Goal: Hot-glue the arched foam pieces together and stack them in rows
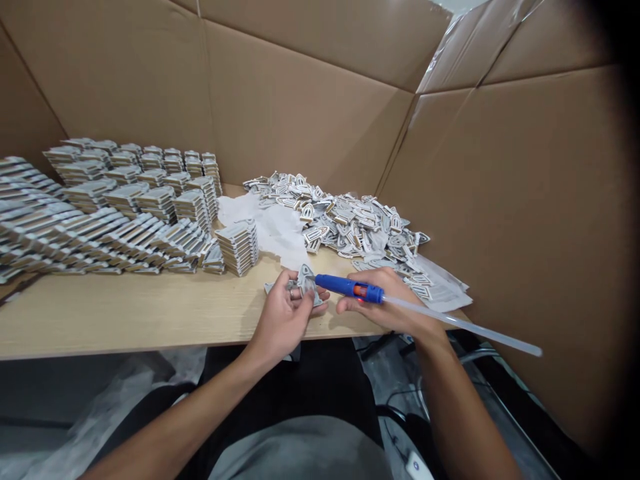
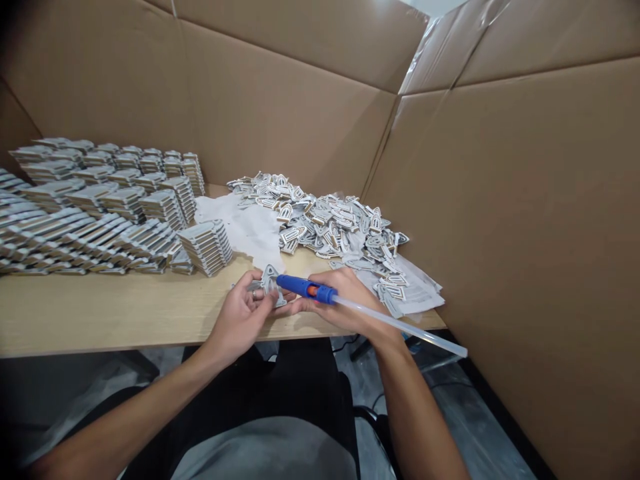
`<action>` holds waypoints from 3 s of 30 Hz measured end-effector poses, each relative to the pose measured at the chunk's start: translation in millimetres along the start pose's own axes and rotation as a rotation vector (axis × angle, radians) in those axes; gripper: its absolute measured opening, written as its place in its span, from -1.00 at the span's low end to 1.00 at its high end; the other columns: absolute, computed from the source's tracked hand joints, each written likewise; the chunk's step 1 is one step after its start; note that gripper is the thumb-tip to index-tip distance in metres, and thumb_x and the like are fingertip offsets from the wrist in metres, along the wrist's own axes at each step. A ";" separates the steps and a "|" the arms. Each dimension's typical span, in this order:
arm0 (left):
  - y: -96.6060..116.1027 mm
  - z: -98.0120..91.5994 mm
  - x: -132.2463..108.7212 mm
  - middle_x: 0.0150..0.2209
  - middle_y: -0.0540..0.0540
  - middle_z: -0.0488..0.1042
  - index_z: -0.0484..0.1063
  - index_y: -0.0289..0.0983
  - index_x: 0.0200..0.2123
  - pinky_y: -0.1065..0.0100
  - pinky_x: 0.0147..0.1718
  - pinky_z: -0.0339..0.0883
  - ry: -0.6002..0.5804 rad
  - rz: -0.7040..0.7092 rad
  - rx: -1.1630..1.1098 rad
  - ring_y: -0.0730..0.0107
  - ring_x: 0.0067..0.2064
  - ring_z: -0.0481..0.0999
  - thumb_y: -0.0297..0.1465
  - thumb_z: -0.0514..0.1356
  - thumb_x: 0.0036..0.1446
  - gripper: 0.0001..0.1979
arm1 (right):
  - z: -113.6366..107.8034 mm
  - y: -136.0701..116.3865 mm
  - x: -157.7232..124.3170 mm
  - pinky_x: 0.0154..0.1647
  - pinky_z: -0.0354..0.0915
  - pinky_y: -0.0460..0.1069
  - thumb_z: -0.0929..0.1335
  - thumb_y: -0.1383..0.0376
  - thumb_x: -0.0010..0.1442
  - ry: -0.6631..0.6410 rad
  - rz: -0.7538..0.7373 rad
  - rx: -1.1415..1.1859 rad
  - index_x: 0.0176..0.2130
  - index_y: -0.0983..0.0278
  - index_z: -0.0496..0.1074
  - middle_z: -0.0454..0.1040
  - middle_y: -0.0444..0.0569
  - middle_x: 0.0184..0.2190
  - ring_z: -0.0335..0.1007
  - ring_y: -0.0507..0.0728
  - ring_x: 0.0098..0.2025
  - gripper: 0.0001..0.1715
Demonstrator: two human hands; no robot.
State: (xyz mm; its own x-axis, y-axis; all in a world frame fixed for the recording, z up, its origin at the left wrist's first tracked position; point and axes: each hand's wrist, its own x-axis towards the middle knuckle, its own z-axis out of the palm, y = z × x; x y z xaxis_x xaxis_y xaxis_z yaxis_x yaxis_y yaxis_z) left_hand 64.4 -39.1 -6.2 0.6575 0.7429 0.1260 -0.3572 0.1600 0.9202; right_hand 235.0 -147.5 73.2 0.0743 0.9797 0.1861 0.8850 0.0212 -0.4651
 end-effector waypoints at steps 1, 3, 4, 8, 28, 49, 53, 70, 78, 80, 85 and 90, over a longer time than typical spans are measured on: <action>-0.6 0.1 0.0 -0.35 0.01 0.58 0.23 -0.20 -0.13 0.20 -0.17 0.65 0.000 0.001 -0.002 0.22 -0.18 0.71 -0.14 0.47 0.10 -0.48 | 0.0 -0.7 -0.4 -0.44 0.09 -0.08 0.49 0.06 0.27 0.002 -0.006 -0.010 -0.34 0.22 0.68 0.49 -0.17 -0.57 0.28 0.02 -0.55 -0.69; -1.8 0.2 0.0 -0.28 -0.05 0.61 0.22 -0.20 -0.13 0.17 -0.16 0.66 -0.001 0.000 -0.015 0.19 -0.15 0.71 -0.14 0.47 0.08 -0.47 | 0.2 -1.9 -1.2 -0.45 0.08 -0.07 0.49 0.01 0.27 0.014 -0.009 -0.030 -0.38 0.24 0.65 0.47 -0.16 -0.58 0.24 0.02 -0.55 -0.63; -2.4 0.3 0.1 -0.26 -0.06 0.62 0.22 -0.20 -0.14 0.16 -0.16 0.66 -0.001 0.000 -0.022 0.19 -0.15 0.71 -0.13 0.48 0.08 -0.46 | 0.4 -2.3 -1.5 -0.46 0.07 -0.06 0.49 -0.03 0.26 0.022 -0.006 -0.039 -0.40 0.24 0.63 0.45 -0.15 -0.59 0.22 0.02 -0.56 -0.58; -3.6 0.3 0.0 -0.26 -0.06 0.61 0.22 -0.21 -0.14 0.21 -0.18 0.65 0.003 0.009 -0.019 0.22 -0.16 0.70 -0.10 0.47 0.07 -0.45 | 2.3 -3.3 -2.3 -0.46 0.05 -0.05 0.49 -0.11 0.25 0.040 0.005 -0.057 -0.45 0.25 0.55 0.42 -0.16 -0.60 0.21 0.02 -0.55 -0.48; -2.3 0.1 0.3 -0.44 0.04 0.54 0.22 -0.19 -0.17 0.50 -0.56 0.30 -0.017 0.046 0.015 0.46 -0.50 0.51 0.01 0.46 0.05 -0.42 | 15.3 -15.3 -10.0 -0.42 -0.02 0.01 0.42 -0.14 0.33 0.024 0.044 -0.240 -0.38 0.20 0.45 0.50 -0.06 -0.50 0.30 0.09 -0.52 -0.49; -0.3 -2.0 -4.6 -0.27 -0.06 0.63 0.19 -0.19 -0.13 0.37 -0.29 0.51 -0.063 0.045 0.088 0.37 -0.33 0.63 -0.15 0.38 0.22 -0.56 | -8.0 -53.0 -40.2 -0.36 0.21 -0.01 0.46 0.13 0.35 0.496 -0.092 -0.084 -0.35 0.22 0.42 0.45 -0.06 -0.35 0.33 0.09 -0.39 -0.70; 4.2 -7.0 -1.0 -0.37 -0.03 0.57 0.38 -0.28 -0.16 0.44 -0.39 0.38 -0.049 0.102 0.178 0.45 -0.41 0.52 -0.15 0.37 0.24 -0.65 | -22.7 -29.1 -36.2 -0.43 0.18 -0.02 0.50 -0.04 0.26 0.490 0.037 0.098 -0.41 0.24 0.50 0.48 -0.09 -0.44 0.33 0.08 -0.45 -0.56; 1.9 -5.5 0.0 -0.50 0.12 0.30 0.29 -0.24 -0.24 0.49 -0.57 0.15 -0.126 0.045 0.068 0.57 -0.55 0.25 -0.21 0.25 0.33 -0.74 | -9.6 -5.0 -6.6 -0.50 0.07 -0.05 0.50 0.19 0.15 0.027 0.096 0.244 -0.48 0.24 0.54 0.35 -0.19 -0.59 0.18 0.03 -0.51 -0.77; -0.2 -7.9 -0.9 -0.51 0.11 0.32 0.28 -0.23 -0.23 0.49 -0.58 0.12 -0.135 0.030 0.075 0.57 -0.56 0.25 -0.18 0.24 0.34 -0.72 | -6.2 -4.0 -5.4 -0.49 0.05 -0.03 0.52 0.10 0.11 0.029 0.141 0.234 -0.51 0.23 0.50 0.30 -0.18 -0.61 0.13 0.05 -0.50 -0.68; -0.5 -7.8 0.0 -0.52 0.11 0.31 0.27 -0.23 -0.25 0.49 -0.58 0.12 -0.137 0.039 0.070 0.57 -0.57 0.24 -0.18 0.24 0.34 -0.72 | -6.0 -4.5 -5.4 -0.48 0.06 -0.03 0.53 0.08 0.10 0.047 0.154 0.214 -0.52 0.24 0.49 0.31 -0.18 -0.61 0.14 0.05 -0.50 -0.65; 0.4 -6.7 1.4 -0.53 0.12 0.31 0.26 -0.23 -0.26 0.49 -0.58 0.11 -0.133 0.056 0.066 0.57 -0.57 0.24 -0.17 0.25 0.33 -0.71 | -7.0 -5.4 -5.0 -0.48 0.04 -0.02 0.53 0.04 0.13 0.038 0.136 0.179 -0.52 0.23 0.46 0.27 -0.20 -0.62 0.13 0.05 -0.51 -0.60; 2.7 -4.8 0.5 -0.56 0.13 0.29 0.26 -0.22 -0.27 0.49 -0.59 0.08 -0.123 0.058 0.070 0.56 -0.58 0.23 -0.16 0.26 0.31 -0.69 | -7.5 -9.5 -4.2 -0.48 0.02 -0.01 0.52 -0.01 0.15 0.048 0.095 0.119 -0.52 0.24 0.48 0.22 -0.22 -0.63 0.09 0.04 -0.52 -0.56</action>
State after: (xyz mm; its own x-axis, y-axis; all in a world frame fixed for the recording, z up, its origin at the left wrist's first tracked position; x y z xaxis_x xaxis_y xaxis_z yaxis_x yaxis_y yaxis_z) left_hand 60.7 -35.1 -5.5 0.7153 0.6633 0.2200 -0.3522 0.0703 0.9333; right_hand 229.8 -153.4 83.4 0.1796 0.9679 0.1756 0.8122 -0.0452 -0.5816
